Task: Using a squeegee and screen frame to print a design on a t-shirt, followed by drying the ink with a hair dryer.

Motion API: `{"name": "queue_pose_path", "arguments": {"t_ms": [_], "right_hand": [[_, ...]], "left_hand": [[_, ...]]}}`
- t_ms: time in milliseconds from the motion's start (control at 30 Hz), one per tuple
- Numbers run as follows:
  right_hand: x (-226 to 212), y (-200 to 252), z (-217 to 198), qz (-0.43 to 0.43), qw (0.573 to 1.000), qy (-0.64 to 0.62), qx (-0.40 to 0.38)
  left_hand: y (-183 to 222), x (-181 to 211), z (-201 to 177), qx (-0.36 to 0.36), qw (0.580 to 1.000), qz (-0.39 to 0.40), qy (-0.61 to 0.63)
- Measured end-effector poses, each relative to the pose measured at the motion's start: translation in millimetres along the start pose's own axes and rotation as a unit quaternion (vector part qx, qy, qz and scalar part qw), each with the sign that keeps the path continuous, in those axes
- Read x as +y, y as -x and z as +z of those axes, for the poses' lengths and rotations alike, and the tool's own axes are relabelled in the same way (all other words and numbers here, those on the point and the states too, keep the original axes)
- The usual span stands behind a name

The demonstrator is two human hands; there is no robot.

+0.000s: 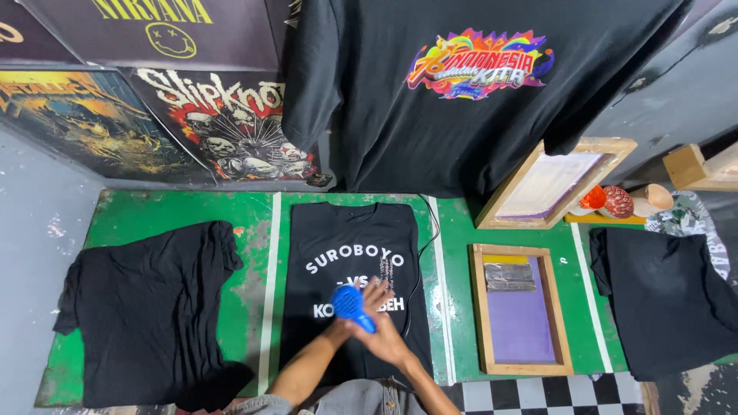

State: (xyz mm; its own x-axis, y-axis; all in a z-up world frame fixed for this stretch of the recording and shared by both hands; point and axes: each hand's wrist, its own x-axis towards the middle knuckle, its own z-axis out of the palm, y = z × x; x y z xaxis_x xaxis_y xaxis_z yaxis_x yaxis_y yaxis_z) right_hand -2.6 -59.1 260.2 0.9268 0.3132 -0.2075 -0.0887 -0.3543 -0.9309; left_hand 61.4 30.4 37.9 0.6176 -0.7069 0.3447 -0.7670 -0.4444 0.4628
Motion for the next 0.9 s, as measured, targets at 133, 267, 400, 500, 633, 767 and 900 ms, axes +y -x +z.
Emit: {"name": "queue_pose_path", "arguments": {"t_ms": [133, 267, 400, 500, 633, 767, 900], "right_hand": [[32, 17, -28, 0.19, 0.944, -0.162, 0.217], [47, 34, -60, 0.185, 0.834, -0.27, 0.444], [49, 53, -85, 0.171, 0.782, -0.284, 0.527], [38, 63, -89, 0.156, 0.756, -0.282, 0.57], [47, 59, -84, 0.172, 0.767, -0.284, 0.55], [56, 38, -63, 0.235, 0.824, -0.228, 0.462], [33, 18, -24, 0.21, 0.892, -0.22, 0.334]], "left_hand": [[-14, -43, -51, -0.115, 0.987, -0.102, -0.048], [-18, -72, -76, -0.154, 0.964, -0.17, -0.131], [-14, -78, -69, -0.034, 0.967, -0.179, -0.18], [-8, -65, -66, -0.066, 0.956, -0.251, -0.134], [3, -27, -62, -0.098, 0.962, -0.241, -0.081], [18, 19, -57, -0.101, 0.981, -0.157, -0.056], [37, 42, -50, -0.148, 0.983, -0.101, -0.033]]}}
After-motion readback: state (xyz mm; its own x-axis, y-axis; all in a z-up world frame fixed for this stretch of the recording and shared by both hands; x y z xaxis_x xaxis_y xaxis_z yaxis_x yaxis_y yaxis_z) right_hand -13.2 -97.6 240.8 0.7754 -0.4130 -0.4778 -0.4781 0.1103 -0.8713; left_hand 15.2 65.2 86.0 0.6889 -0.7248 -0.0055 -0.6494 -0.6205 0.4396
